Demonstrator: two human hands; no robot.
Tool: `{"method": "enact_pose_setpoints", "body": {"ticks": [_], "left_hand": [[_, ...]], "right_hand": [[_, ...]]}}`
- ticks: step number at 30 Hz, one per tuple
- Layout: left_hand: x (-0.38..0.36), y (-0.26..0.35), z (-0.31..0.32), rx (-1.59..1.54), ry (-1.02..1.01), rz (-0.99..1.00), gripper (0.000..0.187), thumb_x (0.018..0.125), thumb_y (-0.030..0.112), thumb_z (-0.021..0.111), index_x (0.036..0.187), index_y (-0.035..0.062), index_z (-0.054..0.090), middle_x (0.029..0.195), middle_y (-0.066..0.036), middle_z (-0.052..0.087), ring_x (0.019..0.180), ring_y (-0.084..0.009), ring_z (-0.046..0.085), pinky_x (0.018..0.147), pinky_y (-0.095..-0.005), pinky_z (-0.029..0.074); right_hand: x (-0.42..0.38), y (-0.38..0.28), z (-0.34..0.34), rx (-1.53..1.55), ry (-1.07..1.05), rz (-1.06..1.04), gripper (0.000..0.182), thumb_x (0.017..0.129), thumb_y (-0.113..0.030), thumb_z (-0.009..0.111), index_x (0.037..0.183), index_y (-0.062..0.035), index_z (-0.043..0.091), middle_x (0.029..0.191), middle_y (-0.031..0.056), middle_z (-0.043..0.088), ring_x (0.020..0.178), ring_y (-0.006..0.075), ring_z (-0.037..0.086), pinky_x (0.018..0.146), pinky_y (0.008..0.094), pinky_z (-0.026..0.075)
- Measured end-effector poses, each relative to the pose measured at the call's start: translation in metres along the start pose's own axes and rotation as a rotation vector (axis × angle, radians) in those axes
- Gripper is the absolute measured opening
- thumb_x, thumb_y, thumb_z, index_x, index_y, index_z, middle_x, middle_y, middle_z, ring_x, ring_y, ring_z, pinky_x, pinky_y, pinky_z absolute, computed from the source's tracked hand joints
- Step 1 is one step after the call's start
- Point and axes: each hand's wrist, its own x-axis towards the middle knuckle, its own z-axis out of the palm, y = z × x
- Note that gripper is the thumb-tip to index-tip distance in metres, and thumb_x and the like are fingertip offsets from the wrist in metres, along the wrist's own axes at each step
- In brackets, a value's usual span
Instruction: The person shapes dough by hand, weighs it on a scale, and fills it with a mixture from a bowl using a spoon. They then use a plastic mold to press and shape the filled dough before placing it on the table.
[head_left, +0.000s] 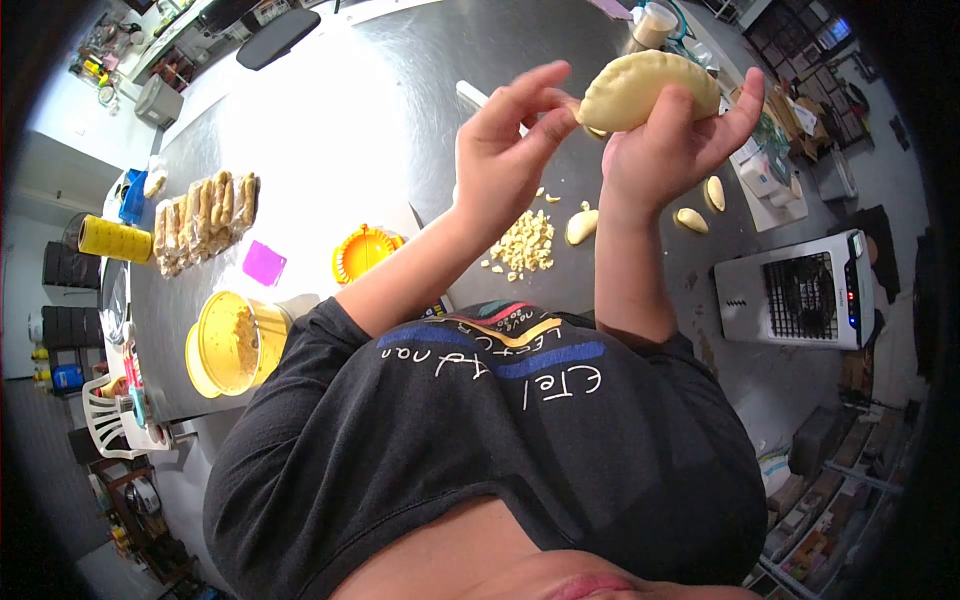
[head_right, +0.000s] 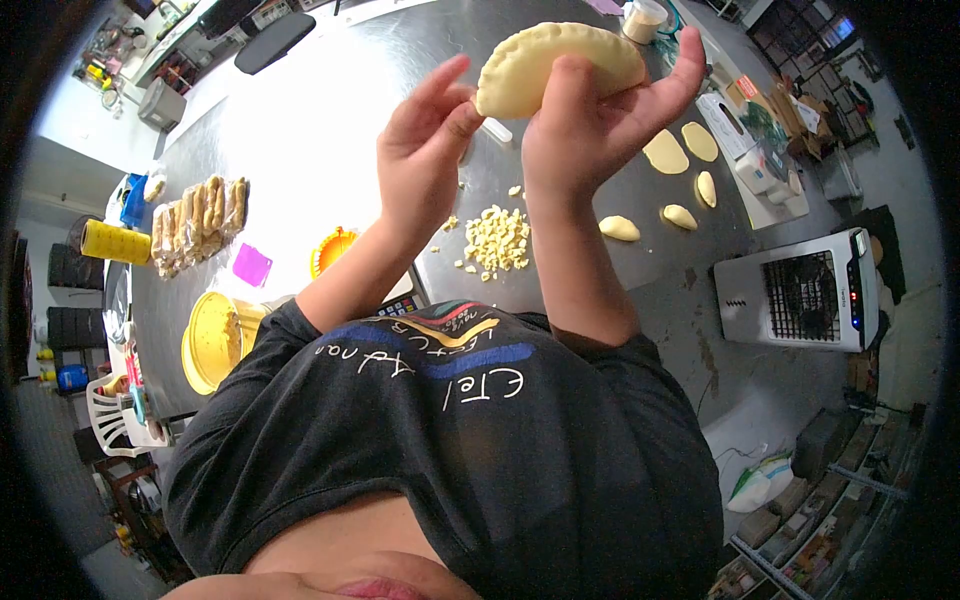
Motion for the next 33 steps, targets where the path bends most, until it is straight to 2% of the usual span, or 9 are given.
{"method": "enact_pose_setpoints", "body": {"ticks": [1,5,8,12,21,24,26,30,33], "left_hand": [[-0.001,0.003,0.003,-0.375,0.081,-0.242,0.016,0.082,0.005,0.064,0.098,0.0012,0.066,0.091,-0.006,0.066,0.082,-0.0079,0.056,0.072,-0.0215,0.046],[-0.004,-0.003,-0.003,-0.323,-0.044,-0.306,0.025,0.084,0.005,0.063,0.108,-0.0027,0.060,0.098,-0.007,0.064,0.089,-0.0091,0.058,0.079,-0.0222,0.047],[-0.010,0.004,0.003,-0.453,-0.032,-0.273,0.023,0.086,0.006,0.061,0.107,-0.0029,0.060,0.097,-0.007,0.064,0.091,-0.0096,0.058,0.081,-0.0224,0.046],[-0.013,0.014,0.010,-0.559,-0.010,-0.374,0.022,0.087,0.008,0.060,0.105,-0.0033,0.060,0.098,-0.007,0.064,0.091,-0.0096,0.058,0.082,-0.0221,0.045],[-0.014,0.009,0.007,-0.365,-0.042,-0.310,0.019,0.088,0.007,0.057,0.105,-0.0022,0.059,0.097,-0.005,0.061,0.090,-0.0109,0.054,0.081,-0.0241,0.041],[-0.016,0.009,0.008,-0.374,-0.053,-0.324,0.019,0.088,0.008,0.058,0.105,-0.0019,0.059,0.097,-0.005,0.062,0.089,-0.0113,0.055,0.083,-0.0244,0.041],[-0.016,0.010,0.010,-0.374,-0.061,-0.319,0.018,0.088,0.009,0.059,0.102,-0.0016,0.061,0.098,-0.006,0.062,0.089,-0.0123,0.055,0.083,-0.0250,0.041],[-0.019,0.006,0.013,-0.263,-0.040,-0.218,0.015,0.087,0.009,0.061,0.098,-0.0004,0.063,0.097,-0.006,0.062,0.088,-0.0116,0.055,0.079,-0.0238,0.042],[-0.016,0.007,0.011,0.057,-0.061,-0.135,0.012,0.086,0.009,0.062,0.093,0.0002,0.065,0.093,-0.006,0.062,0.084,-0.0100,0.053,0.076,-0.0224,0.041]], "right_hand": [[0.000,-0.001,-0.001,0.019,-0.007,0.013,0.066,0.076,-0.007,0.052,0.137,-0.0107,0.025,0.103,0.0093,0.047,0.083,0.0159,0.054,0.074,0.0287,0.050],[0.000,0.000,-0.004,0.056,-0.021,0.049,0.065,0.077,-0.007,0.052,0.136,-0.0107,0.026,0.105,0.0103,0.046,0.085,0.0165,0.053,0.074,0.0300,0.050],[-0.001,0.009,-0.005,-0.108,-0.033,-0.140,0.063,0.078,-0.007,0.050,0.136,-0.0104,0.026,0.107,0.0117,0.046,0.087,0.0165,0.051,0.075,0.0301,0.048],[-0.009,0.000,0.000,-0.115,0.008,-0.072,0.061,0.079,-0.007,0.048,0.136,-0.0098,0.026,0.108,0.0121,0.045,0.089,0.0167,0.049,0.076,0.0295,0.046],[-0.017,-0.008,-0.002,-0.118,0.014,-0.132,0.061,0.077,-0.002,0.044,0.135,-0.0096,0.026,0.121,0.0109,0.041,0.094,0.0174,0.048,0.079,0.0298,0.045],[-0.014,-0.012,-0.007,-0.147,-0.031,-0.089,0.074,0.074,-0.001,0.049,0.137,-0.0045,0.011,0.112,0.0147,0.038,0.088,0.0170,0.048,0.076,0.0283,0.044],[-0.013,-0.011,-0.007,-0.138,0.011,-0.162,0.060,0.075,0.000,0.043,0.133,-0.0096,0.028,0.124,0.0090,0.039,0.096,0.0176,0.048,0.081,0.0298,0.046],[-0.012,-0.012,-0.012,-0.079,-0.005,-0.130,0.059,0.075,0.000,0.043,0.132,-0.0093,0.028,0.126,0.0086,0.038,0.096,0.0177,0.049,0.081,0.0294,0.047],[-0.010,-0.012,-0.017,-0.134,-0.009,-0.172,0.060,0.075,0.000,0.043,0.132,-0.0095,0.027,0.127,0.0082,0.038,0.096,0.0174,0.050,0.081,0.0293,0.047]]}}
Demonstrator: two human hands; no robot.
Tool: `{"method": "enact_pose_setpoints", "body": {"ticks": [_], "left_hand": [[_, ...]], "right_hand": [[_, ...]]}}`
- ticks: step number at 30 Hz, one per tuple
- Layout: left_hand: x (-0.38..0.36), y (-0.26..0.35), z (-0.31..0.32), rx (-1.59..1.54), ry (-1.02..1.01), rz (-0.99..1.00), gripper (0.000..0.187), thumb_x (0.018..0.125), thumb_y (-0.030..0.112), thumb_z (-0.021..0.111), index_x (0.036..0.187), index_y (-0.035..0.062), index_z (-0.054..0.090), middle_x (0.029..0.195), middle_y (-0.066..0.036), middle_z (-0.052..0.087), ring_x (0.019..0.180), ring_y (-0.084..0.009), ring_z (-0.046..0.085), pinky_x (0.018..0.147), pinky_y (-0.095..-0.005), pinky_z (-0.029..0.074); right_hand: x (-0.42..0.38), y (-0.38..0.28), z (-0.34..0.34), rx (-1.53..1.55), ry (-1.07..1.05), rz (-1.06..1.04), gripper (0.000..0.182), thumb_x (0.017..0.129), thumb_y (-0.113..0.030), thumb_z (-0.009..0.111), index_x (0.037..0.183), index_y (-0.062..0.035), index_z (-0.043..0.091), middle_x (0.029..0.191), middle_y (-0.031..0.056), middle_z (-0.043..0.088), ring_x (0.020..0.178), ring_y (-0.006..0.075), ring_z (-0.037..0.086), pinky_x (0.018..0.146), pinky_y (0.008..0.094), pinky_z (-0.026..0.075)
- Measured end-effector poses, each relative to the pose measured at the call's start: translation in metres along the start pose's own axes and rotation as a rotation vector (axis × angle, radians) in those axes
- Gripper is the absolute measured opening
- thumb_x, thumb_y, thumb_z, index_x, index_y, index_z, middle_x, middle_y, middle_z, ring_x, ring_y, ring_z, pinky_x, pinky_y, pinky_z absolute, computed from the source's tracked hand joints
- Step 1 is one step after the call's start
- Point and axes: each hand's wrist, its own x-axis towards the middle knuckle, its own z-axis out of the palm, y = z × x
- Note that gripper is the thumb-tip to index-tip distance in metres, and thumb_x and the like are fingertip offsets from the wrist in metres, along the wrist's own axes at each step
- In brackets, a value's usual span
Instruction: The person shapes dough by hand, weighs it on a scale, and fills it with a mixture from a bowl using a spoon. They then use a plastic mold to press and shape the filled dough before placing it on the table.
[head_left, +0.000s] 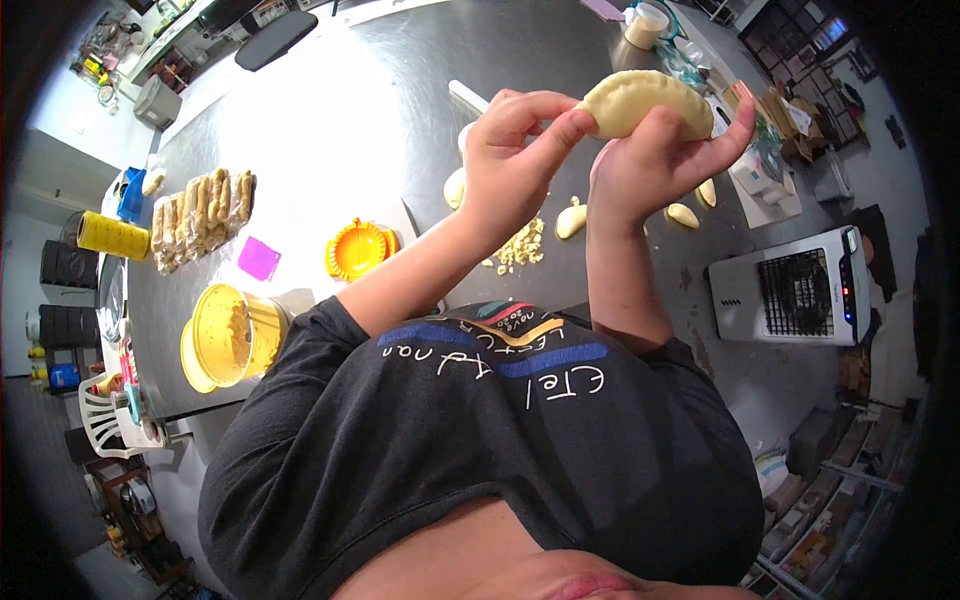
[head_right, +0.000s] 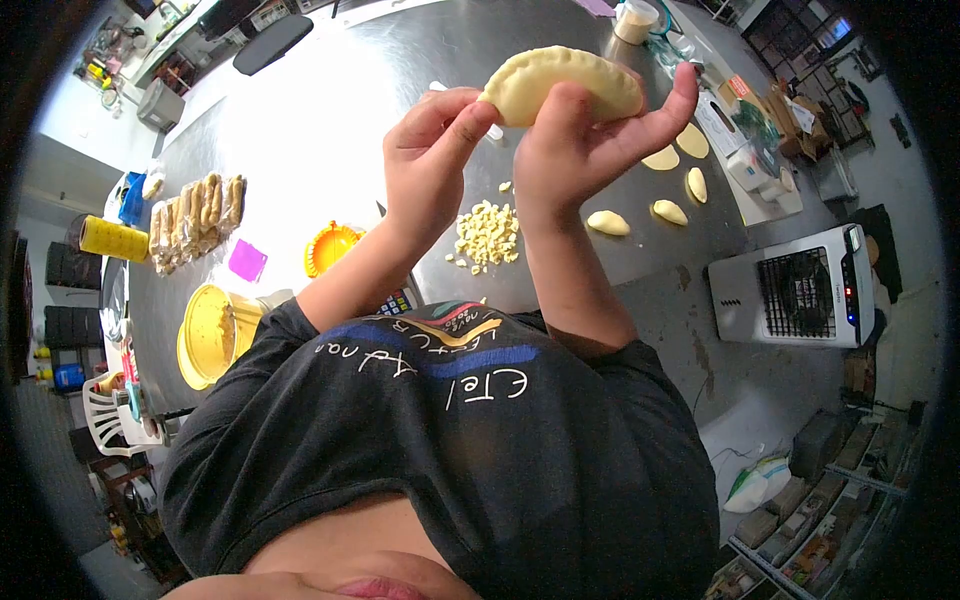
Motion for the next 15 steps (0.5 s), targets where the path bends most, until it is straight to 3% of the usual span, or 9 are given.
{"method": "enact_pose_setpoints", "body": {"ticks": [2,5,9,12,14,15], "left_hand": [[0.001,0.001,0.001,0.086,0.004,0.045,0.011,0.085,0.009,0.063,0.091,0.0006,0.066,0.090,-0.005,0.061,0.082,-0.0094,0.051,0.074,-0.0218,0.040],[0.004,-0.001,0.001,0.206,-0.029,0.159,0.011,0.085,0.010,0.063,0.089,0.0007,0.066,0.089,-0.005,0.060,0.082,-0.0097,0.049,0.073,-0.0220,0.040],[0.005,-0.004,0.016,0.126,-0.015,0.058,0.011,0.085,0.010,0.062,0.089,0.0007,0.066,0.091,-0.004,0.060,0.084,-0.0098,0.048,0.072,-0.0221,0.040],[0.006,-0.011,0.031,-0.009,0.089,0.054,0.011,0.079,0.018,0.068,0.081,0.0073,0.069,0.080,-0.001,0.066,0.079,-0.0130,0.051,0.072,-0.0271,0.039],[0.007,-0.015,0.037,0.000,0.112,0.003,0.011,0.078,0.018,0.067,0.080,0.0074,0.068,0.081,-0.001,0.067,0.080,-0.0139,0.051,0.074,-0.0280,0.039],[0.008,-0.018,0.040,-0.001,0.115,-0.002,0.011,0.078,0.018,0.067,0.080,0.0074,0.068,0.081,-0.001,0.067,0.080,-0.0139,0.051,0.074,-0.0280,0.039]], "right_hand": [[0.003,-0.002,-0.002,0.038,-0.017,0.065,0.074,0.076,-0.004,0.051,0.137,-0.0042,0.010,0.103,0.0120,0.044,0.082,0.0146,0.049,0.070,0.0244,0.045],[0.005,0.000,-0.009,0.028,-0.049,0.060,0.073,0.076,-0.004,0.050,0.137,-0.0046,0.010,0.100,0.0120,0.045,0.080,0.0136,0.049,0.069,0.0240,0.045],[0.011,0.003,-0.016,-0.037,-0.043,0.037,0.073,0.077,-0.003,0.050,0.137,-0.0053,0.010,0.098,0.0116,0.045,0.079,0.0135,0.049,0.069,0.0243,0.045],[0.016,0.008,-0.023,-0.036,-0.058,0.068,0.073,0.076,-0.002,0.050,0.137,-0.0063,0.009,0.100,0.0116,0.045,0.080,0.0141,0.049,0.071,0.0253,0.045],[0.015,0.015,-0.027,-0.041,-0.033,0.070,0.060,0.076,-0.002,0.045,0.133,-0.0082,0.025,0.127,0.0099,0.036,0.100,0.0197,0.048,0.086,0.0303,0.045],[0.016,0.019,-0.030,-0.043,-0.035,0.074,0.060,0.076,-0.002,0.045,0.133,-0.0082,0.025,0.127,0.0099,0.036,0.100,0.0197,0.048,0.086,0.0303,0.045]]}}
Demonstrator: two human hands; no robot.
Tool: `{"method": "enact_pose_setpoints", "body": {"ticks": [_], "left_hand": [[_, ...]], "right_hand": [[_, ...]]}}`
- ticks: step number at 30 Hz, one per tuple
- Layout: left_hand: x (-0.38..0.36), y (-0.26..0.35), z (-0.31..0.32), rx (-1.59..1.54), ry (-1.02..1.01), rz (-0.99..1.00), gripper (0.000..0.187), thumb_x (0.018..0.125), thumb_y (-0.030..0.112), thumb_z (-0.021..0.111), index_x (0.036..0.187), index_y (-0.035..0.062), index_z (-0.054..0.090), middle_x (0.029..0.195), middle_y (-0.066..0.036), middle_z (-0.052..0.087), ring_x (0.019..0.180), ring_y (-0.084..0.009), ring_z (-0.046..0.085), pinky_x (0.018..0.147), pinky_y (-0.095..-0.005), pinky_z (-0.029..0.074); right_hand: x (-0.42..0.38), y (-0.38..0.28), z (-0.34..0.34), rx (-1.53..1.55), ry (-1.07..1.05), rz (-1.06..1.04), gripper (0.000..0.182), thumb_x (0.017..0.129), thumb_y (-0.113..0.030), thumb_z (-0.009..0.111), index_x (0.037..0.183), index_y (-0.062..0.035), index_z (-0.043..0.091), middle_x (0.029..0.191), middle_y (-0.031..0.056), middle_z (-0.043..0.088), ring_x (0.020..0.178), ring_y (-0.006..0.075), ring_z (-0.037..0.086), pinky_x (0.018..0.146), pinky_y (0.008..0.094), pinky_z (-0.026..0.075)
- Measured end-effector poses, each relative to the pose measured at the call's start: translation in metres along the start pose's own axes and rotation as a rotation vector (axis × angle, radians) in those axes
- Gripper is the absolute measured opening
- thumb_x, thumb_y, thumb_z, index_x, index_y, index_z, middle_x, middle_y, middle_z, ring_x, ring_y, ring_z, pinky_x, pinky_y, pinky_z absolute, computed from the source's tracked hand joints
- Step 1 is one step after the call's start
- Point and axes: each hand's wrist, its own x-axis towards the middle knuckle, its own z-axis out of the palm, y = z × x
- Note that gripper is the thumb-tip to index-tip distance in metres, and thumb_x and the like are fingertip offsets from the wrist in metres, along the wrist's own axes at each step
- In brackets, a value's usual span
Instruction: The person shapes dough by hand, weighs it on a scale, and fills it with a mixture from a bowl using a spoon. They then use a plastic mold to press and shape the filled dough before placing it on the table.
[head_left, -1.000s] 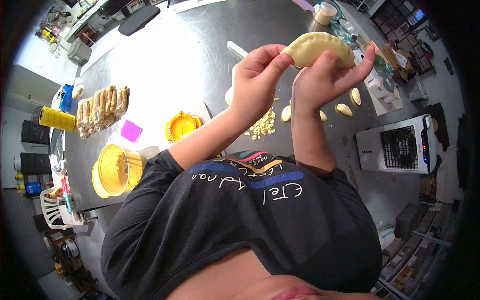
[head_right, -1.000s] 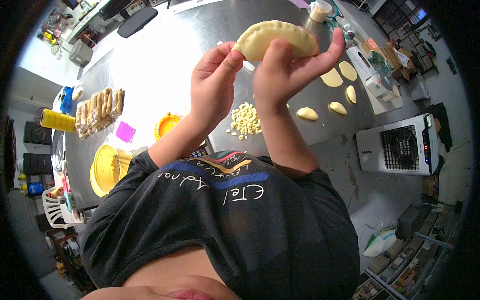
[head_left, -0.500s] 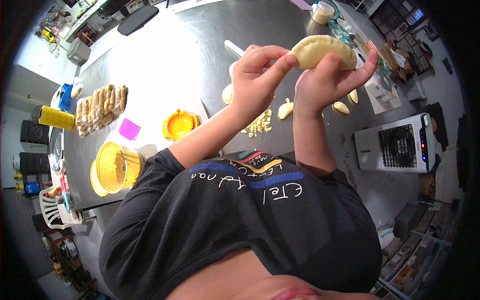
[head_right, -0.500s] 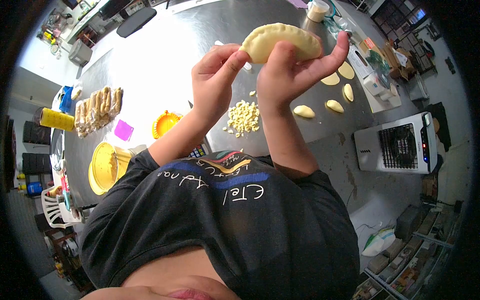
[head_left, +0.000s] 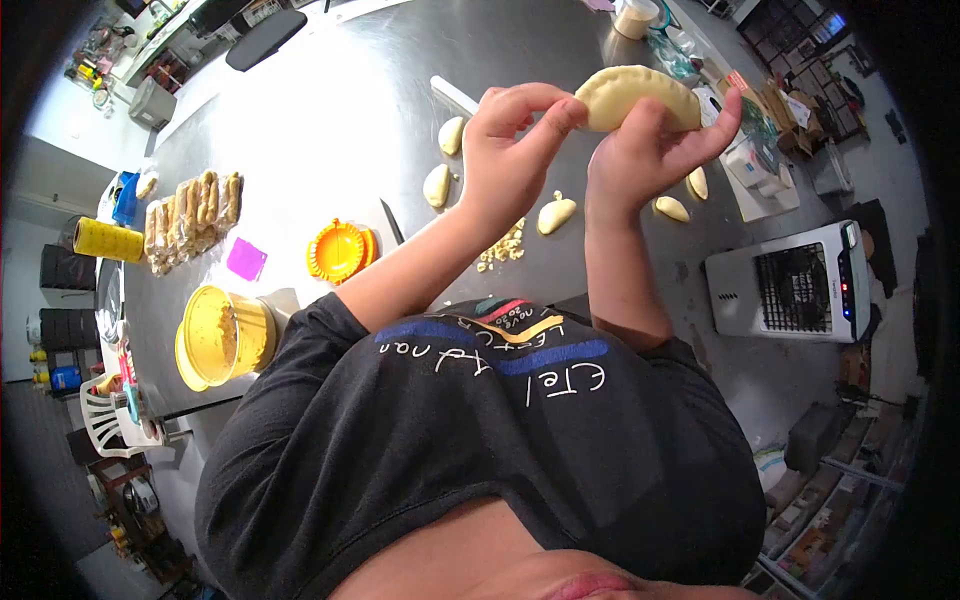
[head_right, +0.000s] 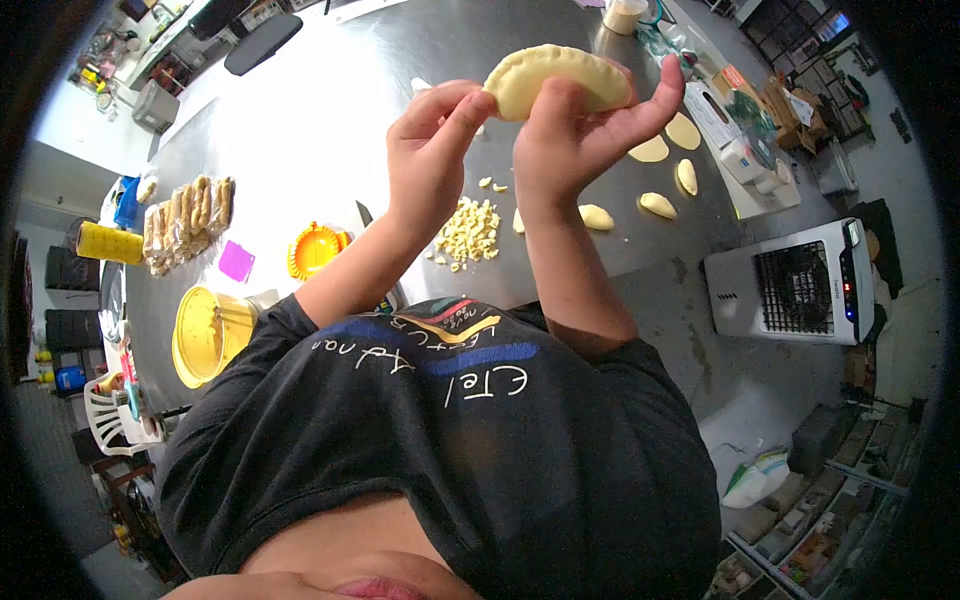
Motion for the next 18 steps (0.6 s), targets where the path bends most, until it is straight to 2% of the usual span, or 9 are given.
{"method": "enact_pose_setpoints", "body": {"ticks": [3,5,7,9,10,12,13,17,18], "left_hand": [[0.003,-0.012,0.011,0.122,0.016,-0.004,0.012,0.078,0.019,0.067,0.079,0.0073,0.068,0.081,-0.002,0.066,0.081,-0.0149,0.051,0.074,-0.0282,0.039],[0.005,-0.021,0.020,0.213,0.045,-0.004,0.013,0.077,0.020,0.066,0.077,0.0076,0.068,0.081,-0.002,0.066,0.081,-0.0154,0.051,0.073,-0.0285,0.040],[0.007,-0.038,0.031,0.178,0.073,-0.057,0.015,0.078,0.022,0.065,0.077,0.0072,0.068,0.082,-0.003,0.066,0.081,-0.0163,0.050,0.073,-0.0288,0.041],[0.010,-0.062,0.039,0.178,-0.047,-0.094,0.018,0.087,0.017,0.060,0.089,-0.0005,0.066,0.092,-0.004,0.059,0.082,-0.0102,0.052,0.074,-0.0235,0.041],[0.011,-0.077,0.042,0.184,-0.037,-0.101,0.018,0.087,0.017,0.060,0.089,-0.0005,0.066,0.092,-0.004,0.059,0.082,-0.0102,0.052,0.074,-0.0235,0.041],[0.013,-0.112,0.046,0.326,-0.060,0.001,0.024,0.084,0.026,0.058,0.086,0.0036,0.067,0.085,-0.010,0.066,0.085,-0.0251,0.057,0.076,-0.0321,0.044],[0.007,-0.132,0.045,0.332,-0.051,-0.007,0.024,0.084,0.026,0.058,0.086,0.0036,0.067,0.085,-0.010,0.066,0.085,-0.0251,0.057,0.076,-0.0321,0.044],[-0.052,-0.220,0.012,0.642,-0.206,-0.589,0.035,0.084,0.033,0.057,0.102,0.0041,0.065,0.090,-0.018,0.064,0.085,-0.0307,0.062,0.077,-0.0373,0.048],[-0.062,-0.217,0.012,0.723,-0.245,-0.666,0.036,0.084,0.034,0.057,0.103,0.0045,0.065,0.091,-0.018,0.064,0.084,-0.0306,0.062,0.076,-0.0372,0.048]], "right_hand": [[0.006,0.015,-0.011,0.002,-0.031,-0.001,0.061,0.077,-0.001,0.047,0.133,-0.0079,0.024,0.122,0.0123,0.038,0.096,0.0190,0.049,0.083,0.0307,0.046],[0.013,0.030,-0.022,0.024,-0.066,0.064,0.074,0.074,-0.001,0.051,0.136,-0.0066,0.011,0.106,0.0118,0.039,0.085,0.0171,0.047,0.077,0.0288,0.045],[0.019,0.046,-0.033,0.022,-0.091,0.077,0.073,0.074,-0.001,0.052,0.135,-0.0062,0.012,0.107,0.0124,0.038,0.086,0.0170,0.047,0.078,0.0290,0.045],[0.027,0.071,-0.046,0.023,-0.114,0.091,0.073,0.074,-0.001,0.053,0.135,-0.0059,0.014,0.109,0.0129,0.037,0.087,0.0169,0.047,0.078,0.0293,0.045],[0.030,0.090,-0.055,-0.025,-0.182,0.107,0.068,0.075,0.000,0.052,0.134,-0.0058,0.017,0.112,0.0133,0.038,0.090,0.0177,0.049,0.080,0.0300,0.046],[0.037,0.125,-0.073,-0.076,-0.338,0.128,0.064,0.077,0.000,0.053,0.133,-0.0044,0.021,0.114,0.0125,0.042,0.094,0.0179,0.050,0.084,0.0311,0.046],[0.039,0.153,-0.087,-0.233,-0.420,0.098,0.069,0.074,-0.006,0.060,0.131,-0.0059,0.023,0.107,0.0134,0.045,0.087,0.0239,0.053,0.080,0.0358,0.047],[0.020,0.241,-0.148,-0.633,-0.801,0.340,0.071,0.074,-0.011,0.062,0.133,-0.0148,0.023,0.120,0.0230,0.049,0.102,0.0397,0.055,0.085,0.0452,0.045],[0.014,0.256,-0.159,-0.717,-0.922,0.518,0.073,0.074,-0.012,0.062,0.134,-0.0167,0.022,0.119,0.0235,0.051,0.103,0.0401,0.055,0.086,0.0457,0.045]]}}
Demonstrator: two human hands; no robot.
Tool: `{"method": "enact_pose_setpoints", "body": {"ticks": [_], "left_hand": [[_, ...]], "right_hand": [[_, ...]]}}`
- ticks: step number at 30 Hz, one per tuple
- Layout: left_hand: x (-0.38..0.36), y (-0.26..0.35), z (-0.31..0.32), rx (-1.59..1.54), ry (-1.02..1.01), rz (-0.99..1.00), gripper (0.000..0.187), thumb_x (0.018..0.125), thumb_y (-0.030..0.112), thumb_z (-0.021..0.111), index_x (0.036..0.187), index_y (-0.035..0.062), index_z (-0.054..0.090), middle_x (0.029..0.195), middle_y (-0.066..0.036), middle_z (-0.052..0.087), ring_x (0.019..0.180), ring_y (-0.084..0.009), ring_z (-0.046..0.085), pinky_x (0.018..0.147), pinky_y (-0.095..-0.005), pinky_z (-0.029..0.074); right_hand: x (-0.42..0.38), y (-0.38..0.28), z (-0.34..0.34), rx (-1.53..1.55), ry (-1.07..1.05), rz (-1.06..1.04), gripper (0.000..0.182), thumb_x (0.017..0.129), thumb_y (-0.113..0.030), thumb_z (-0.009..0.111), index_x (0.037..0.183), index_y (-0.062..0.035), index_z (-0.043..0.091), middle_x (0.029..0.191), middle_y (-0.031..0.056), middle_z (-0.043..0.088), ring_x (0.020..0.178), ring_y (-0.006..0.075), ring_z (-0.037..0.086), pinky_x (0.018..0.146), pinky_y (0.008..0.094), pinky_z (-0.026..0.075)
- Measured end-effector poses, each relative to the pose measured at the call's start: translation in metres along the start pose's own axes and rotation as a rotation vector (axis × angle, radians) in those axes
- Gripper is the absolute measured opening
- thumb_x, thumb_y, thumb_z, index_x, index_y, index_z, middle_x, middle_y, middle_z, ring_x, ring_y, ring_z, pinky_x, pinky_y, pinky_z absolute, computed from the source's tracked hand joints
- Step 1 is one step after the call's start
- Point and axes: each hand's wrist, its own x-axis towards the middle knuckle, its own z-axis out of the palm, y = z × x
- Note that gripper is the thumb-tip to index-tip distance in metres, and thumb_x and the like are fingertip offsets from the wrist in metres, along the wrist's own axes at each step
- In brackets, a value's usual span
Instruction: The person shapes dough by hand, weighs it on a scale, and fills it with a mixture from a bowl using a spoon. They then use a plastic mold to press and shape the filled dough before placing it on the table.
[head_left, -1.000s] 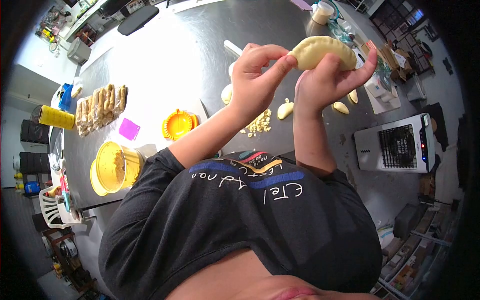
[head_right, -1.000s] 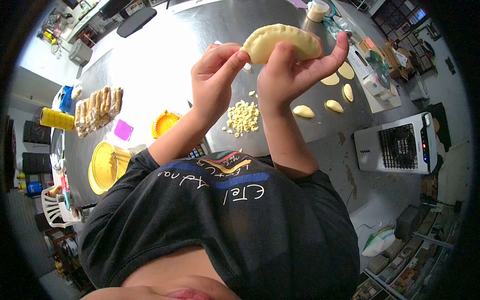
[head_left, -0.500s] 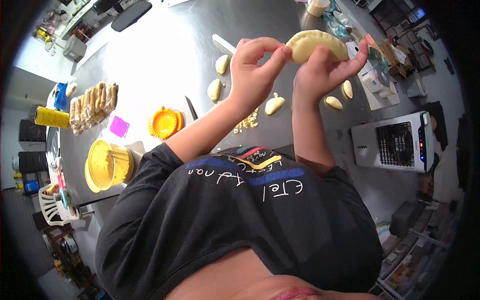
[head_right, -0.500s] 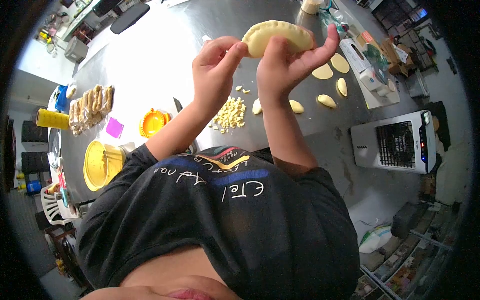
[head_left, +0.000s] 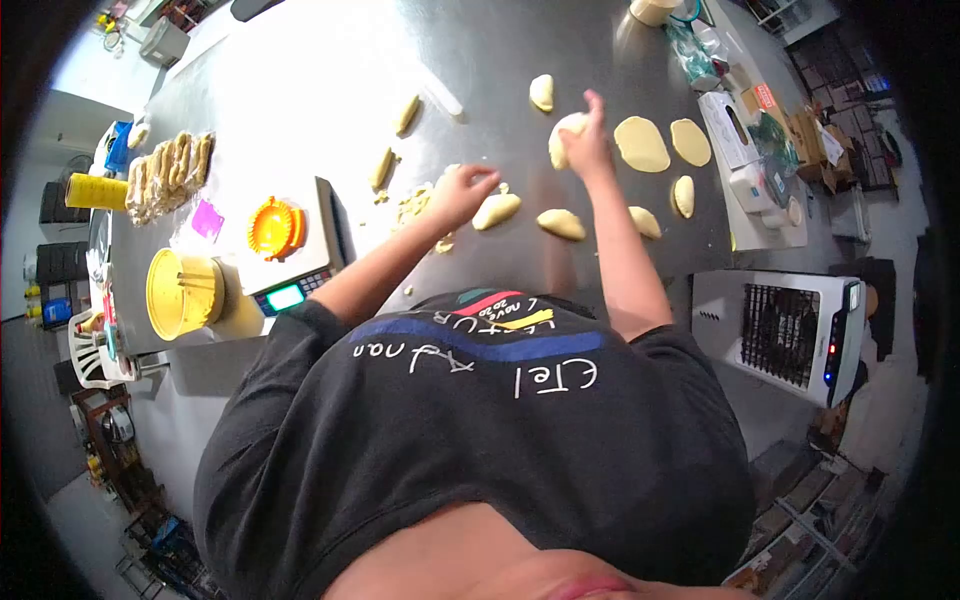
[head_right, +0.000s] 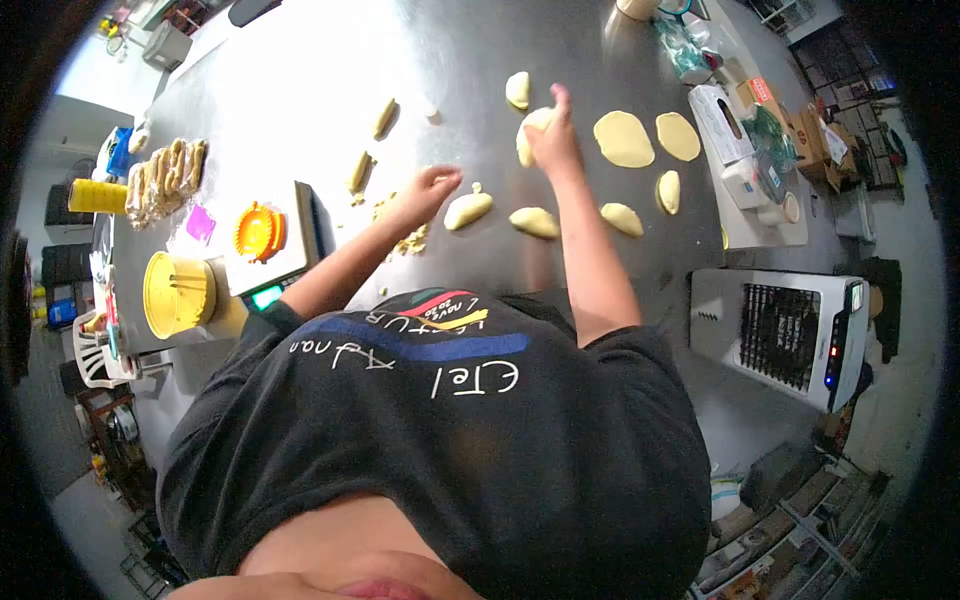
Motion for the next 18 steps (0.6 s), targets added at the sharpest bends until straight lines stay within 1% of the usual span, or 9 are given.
{"method": "enact_pose_setpoints", "body": {"ticks": [1,3,5,7,9,11,13,15,18], "left_hand": [[-0.016,-0.001,0.006,0.083,-0.043,-0.073,0.036,0.083,0.034,0.058,0.103,0.0049,0.065,0.091,-0.019,0.064,0.083,-0.0305,0.062,0.076,-0.0371,0.048],[-0.034,0.000,0.019,0.033,-0.056,-0.191,0.033,0.086,0.031,0.056,0.110,0.0093,0.063,0.089,-0.012,0.065,0.078,-0.0171,0.059,0.072,-0.0304,0.046],[-0.043,-0.005,0.029,0.007,-0.035,-0.211,0.032,0.086,0.031,0.057,0.109,0.0099,0.064,0.085,-0.010,0.064,0.075,-0.0156,0.058,0.070,-0.0290,0.046],[-0.053,0.007,0.033,-0.015,-0.013,-0.221,0.030,0.086,0.029,0.057,0.108,0.0088,0.064,0.080,-0.007,0.062,0.073,-0.0130,0.055,0.067,-0.0263,0.044],[-0.053,-0.003,0.038,-0.042,0.030,-0.221,0.028,0.087,0.026,0.058,0.107,0.0075,0.064,0.078,-0.004,0.060,0.073,-0.0110,0.053,0.066,-0.0246,0.043],[-0.053,0.000,0.036,-0.033,0.011,-0.297,0.027,0.087,0.024,0.058,0.107,0.0062,0.063,0.082,-0.004,0.061,0.074,-0.0100,0.053,0.066,-0.0242,0.043],[-0.050,-0.019,0.043,-0.145,0.090,-0.189,0.027,0.086,0.025,0.058,0.106,0.0075,0.064,0.081,-0.008,0.063,0.073,-0.0134,0.056,0.068,-0.0274,0.045],[-0.049,-0.018,0.043,-0.111,0.086,-0.240,0.028,0.087,0.025,0.057,0.107,0.0073,0.064,0.081,-0.007,0.062,0.073,-0.0132,0.056,0.068,-0.0274,0.045],[-0.047,0.006,0.042,-0.118,0.086,-0.251,0.028,0.087,0.025,0.056,0.107,0.0073,0.064,0.081,-0.007,0.061,0.075,-0.0129,0.055,0.068,-0.0273,0.044]], "right_hand": [[0.000,0.017,0.005,-0.049,-0.162,0.156,0.074,0.074,-0.012,0.062,0.136,-0.0187,0.021,0.117,0.0240,0.054,0.104,0.0406,0.055,0.086,0.0462,0.044],[-0.002,0.045,0.020,-0.148,-0.303,0.191,0.078,0.074,-0.014,0.063,0.138,-0.0210,0.017,0.112,0.0226,0.057,0.102,0.0397,0.056,0.085,0.0465,0.045],[0.000,0.054,0.027,-0.183,-0.463,0.218,0.078,0.076,-0.019,0.062,0.139,-0.0217,0.016,0.111,0.0219,0.058,0.100,0.0381,0.058,0.084,0.0459,0.046],[0.002,0.056,0.032,-0.286,-0.482,0.159,0.080,0.077,-0.031,0.062,0.140,-0.0205,0.014,0.108,0.0193,0.061,0.097,0.0355,0.060,0.083,0.0445,0.047],[0.011,0.056,0.027,-0.261,-0.490,0.130,0.080,0.077,-0.032,0.062,0.140,-0.0178,0.016,0.113,0.0190,0.058,0.102,0.0352,0.057,0.085,0.0448,0.046],[0.023,0.081,0.025,-0.276,-0.338,0.078,0.075,0.077,-0.031,0.062,0.138,-0.0153,0.022,0.116,0.0183,0.055,0.106,0.0353,0.054,0.087,0.0447,0.045],[0.034,0.105,0.017,-0.297,-0.211,0.026,0.070,0.077,-0.030,0.062,0.136,-0.0128,0.029,0.120,0.0176,0.053,0.109,0.0353,0.051,0.089,0.0446,0.044],[0.054,0.131,-0.007,-0.399,-0.019,0.011,0.057,0.077,-0.027,0.059,0.128,-0.0093,0.041,0.122,0.0163,0.049,0.114,0.0346,0.046,0.092,0.0442,0.042],[0.078,0.189,-0.032,-0.553,0.025,-0.017,0.047,0.079,-0.020,0.054,0.124,-0.0082,0.046,0.124,0.0129,0.047,0.118,0.0312,0.043,0.097,0.0427,0.038]]}}
